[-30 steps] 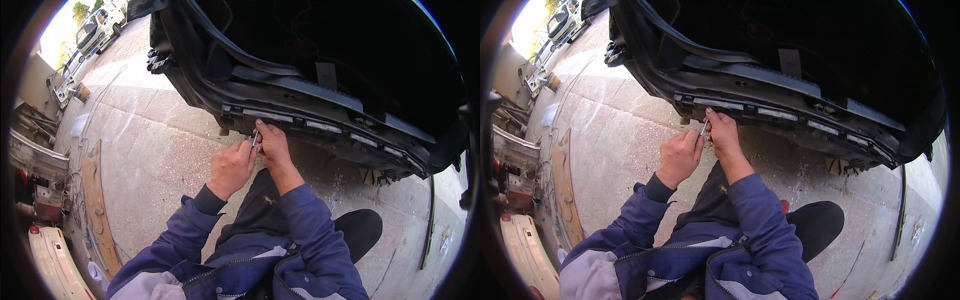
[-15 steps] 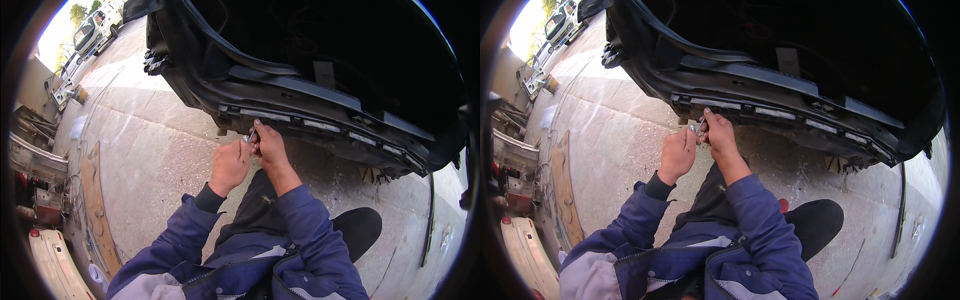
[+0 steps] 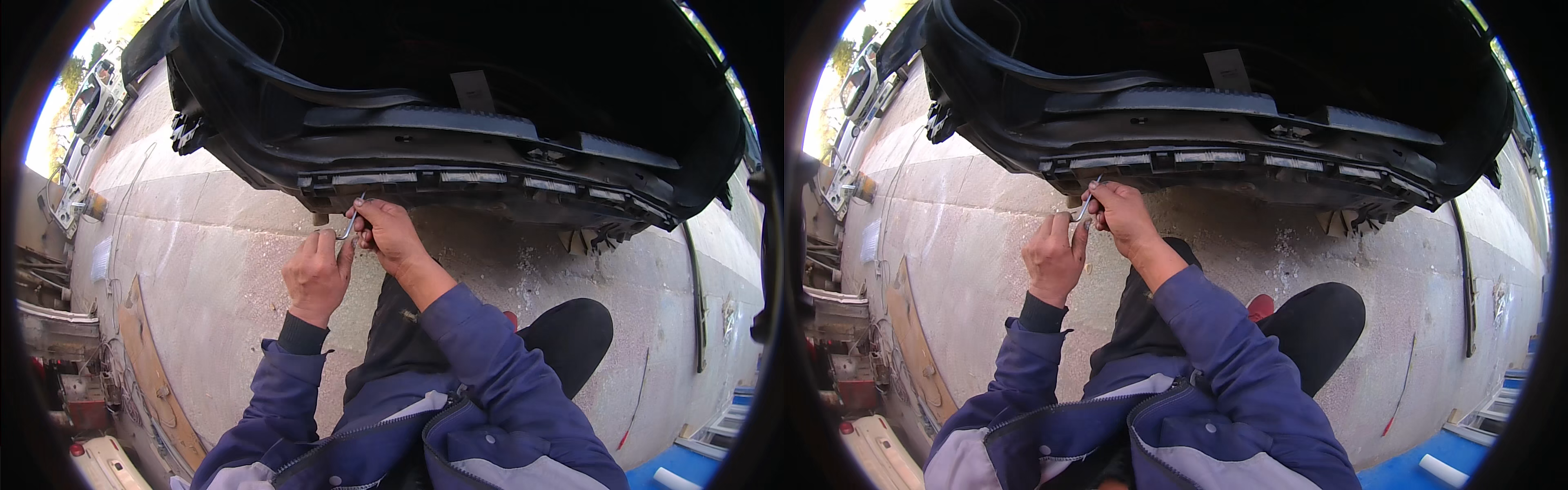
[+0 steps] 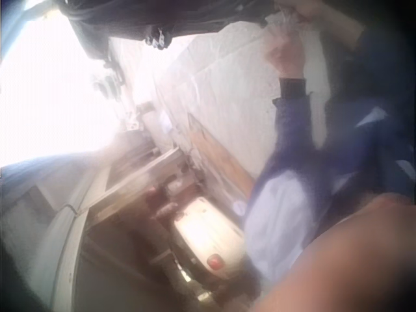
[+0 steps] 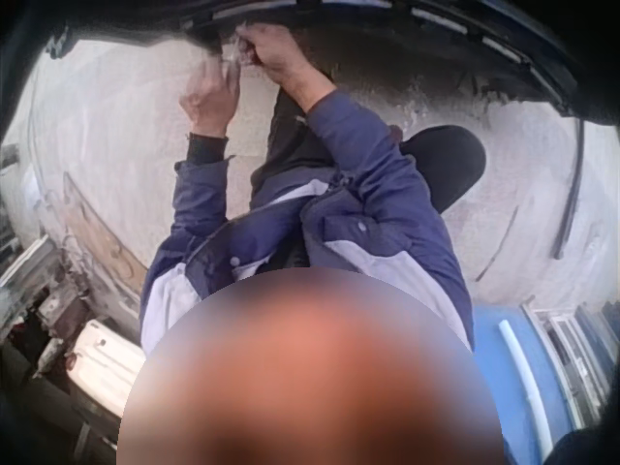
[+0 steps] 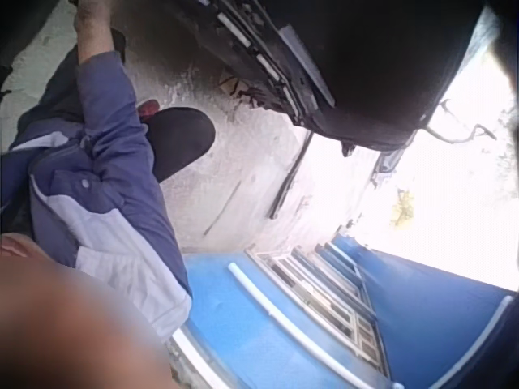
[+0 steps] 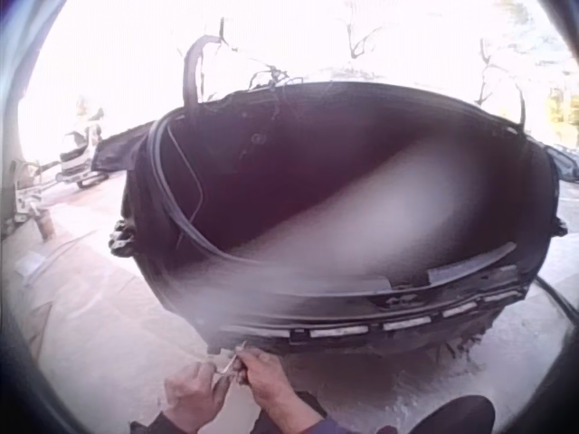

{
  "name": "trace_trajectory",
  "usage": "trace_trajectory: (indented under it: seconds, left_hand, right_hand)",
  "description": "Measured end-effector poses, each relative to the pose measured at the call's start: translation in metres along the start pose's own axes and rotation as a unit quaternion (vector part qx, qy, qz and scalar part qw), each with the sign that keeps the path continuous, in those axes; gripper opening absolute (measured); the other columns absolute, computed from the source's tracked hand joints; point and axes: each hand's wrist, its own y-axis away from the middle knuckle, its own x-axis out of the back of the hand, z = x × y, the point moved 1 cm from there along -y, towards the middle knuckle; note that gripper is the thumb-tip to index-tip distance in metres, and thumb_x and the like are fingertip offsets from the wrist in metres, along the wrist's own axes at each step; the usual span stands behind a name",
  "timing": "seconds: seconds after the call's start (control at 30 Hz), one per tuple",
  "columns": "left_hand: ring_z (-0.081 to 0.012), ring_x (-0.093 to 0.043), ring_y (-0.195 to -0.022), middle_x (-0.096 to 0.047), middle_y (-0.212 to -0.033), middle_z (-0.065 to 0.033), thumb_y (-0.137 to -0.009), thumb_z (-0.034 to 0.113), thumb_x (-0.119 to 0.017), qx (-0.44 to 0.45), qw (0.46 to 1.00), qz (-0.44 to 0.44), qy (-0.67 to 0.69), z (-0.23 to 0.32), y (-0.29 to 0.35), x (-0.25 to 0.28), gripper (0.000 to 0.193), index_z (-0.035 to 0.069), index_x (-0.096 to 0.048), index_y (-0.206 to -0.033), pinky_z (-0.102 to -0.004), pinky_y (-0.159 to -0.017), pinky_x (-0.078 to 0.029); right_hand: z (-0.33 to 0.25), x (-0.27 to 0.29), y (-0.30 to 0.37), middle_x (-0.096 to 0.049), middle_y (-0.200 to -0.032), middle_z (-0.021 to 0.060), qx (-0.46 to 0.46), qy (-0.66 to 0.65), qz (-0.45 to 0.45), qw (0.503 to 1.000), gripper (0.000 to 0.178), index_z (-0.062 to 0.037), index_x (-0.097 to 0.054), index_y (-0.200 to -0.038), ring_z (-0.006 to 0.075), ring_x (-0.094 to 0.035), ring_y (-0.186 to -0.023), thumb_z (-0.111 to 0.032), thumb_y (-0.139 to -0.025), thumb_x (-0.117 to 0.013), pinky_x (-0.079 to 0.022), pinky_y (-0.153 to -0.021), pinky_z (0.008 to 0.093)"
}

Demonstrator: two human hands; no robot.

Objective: The person uses a hex key to loosen multiple fasteners along the lower edge of a car bumper. After removing the fasteners, the person detaches a long plastic trim piece and sets it aside.

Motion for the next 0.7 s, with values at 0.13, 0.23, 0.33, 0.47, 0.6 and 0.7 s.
trace_trajectory:
  seconds: [0.13, 0.23, 0.33, 0.47, 0.6, 0.7]
  left_hand:
    - [-0.0316, -0.069, -0.078, -0.062, -0.082, -0.0095, -0.094, 0.024, -0.079, -0.069, 0.996, -0.021, -0.051, -0.009, -0.005, 0.000, 0.026, 0.009, -0.060, -0.085, -0.0443, -0.061, -0.053]
    - [-0.0344, -0.064, -0.064, -0.057, -0.069, -0.0102, -0.103, 0.024, -0.071, -0.029, 0.999, -0.005, 0.014, -0.006, -0.005, -0.007, 0.027, 0.008, -0.061, -0.084, -0.0458, -0.058, -0.051]
    - [-0.0237, -0.048, -0.046, -0.046, -0.057, -0.0031, -0.115, 0.035, -0.053, 0.225, 0.902, -0.029, 0.366, 0.006, -0.003, -0.020, 0.041, 0.006, -0.063, -0.088, -0.0377, -0.048, -0.041]
    - [-0.0080, -0.035, -0.046, -0.040, -0.059, 0.0061, -0.119, 0.040, -0.042, 0.500, 0.516, -0.103, 0.688, 0.034, 0.011, -0.028, 0.050, 0.004, -0.064, -0.092, -0.0259, -0.044, -0.030]
    - [-0.0172, -0.045, -0.048, -0.046, -0.059, 0.0002, -0.114, 0.037, -0.054, 0.309, 0.844, -0.102, 0.426, 0.031, 0.007, -0.015, 0.038, 0.003, -0.066, -0.101, -0.0322, -0.048, -0.037]
    - [-0.0367, -0.067, -0.064, -0.061, -0.070, -0.0124, -0.101, 0.032, -0.076, 0.030, 0.996, -0.031, 0.076, 0.016, 0.000, 0.000, 0.028, 0.006, -0.065, -0.099, -0.0455, -0.059, -0.052]
  right_hand:
    - [0.002, -0.002, -0.001, -0.063, -0.073, -0.0014, -0.012, -0.005, 0.024, 1.000, 0.028, -0.0038, -0.073, -0.094, 0.0069, -0.053, -0.055, -0.025, -0.110, -0.065, -0.043, -0.052, 0.0244]
    - [0.001, -0.004, -0.002, -0.063, -0.072, -0.0006, -0.005, -0.002, 0.027, 1.000, 0.029, -0.0037, -0.072, -0.091, 0.0081, -0.052, -0.054, -0.026, -0.109, -0.068, -0.043, -0.051, 0.0256]
    - [0.001, -0.007, -0.003, -0.062, -0.072, 0.0004, -0.001, 0.020, 0.043, 0.999, 0.030, -0.0027, -0.072, -0.089, 0.0087, -0.051, -0.054, -0.027, -0.106, -0.072, -0.041, -0.049, 0.0267]
    - [0.000, -0.003, -0.002, -0.061, -0.071, -0.0001, -0.018, 0.014, 0.049, 0.999, 0.028, -0.0020, -0.070, -0.089, 0.0079, -0.049, -0.051, -0.024, -0.106, -0.073, -0.037, -0.045, 0.0275]
    - [0.000, 0.002, -0.006, -0.060, -0.069, -0.0007, 0.008, 0.041, 0.050, 0.998, 0.029, -0.0030, -0.069, -0.085, 0.0085, -0.048, -0.049, -0.024, -0.104, -0.074, -0.037, -0.044, 0.0281]
    - [0.001, 0.000, -0.009, -0.060, -0.069, -0.0006, 0.028, 0.086, 0.061, 0.994, 0.029, -0.0046, -0.069, -0.084, 0.0089, -0.051, -0.052, -0.025, -0.103, -0.076, -0.039, -0.045, 0.0272]
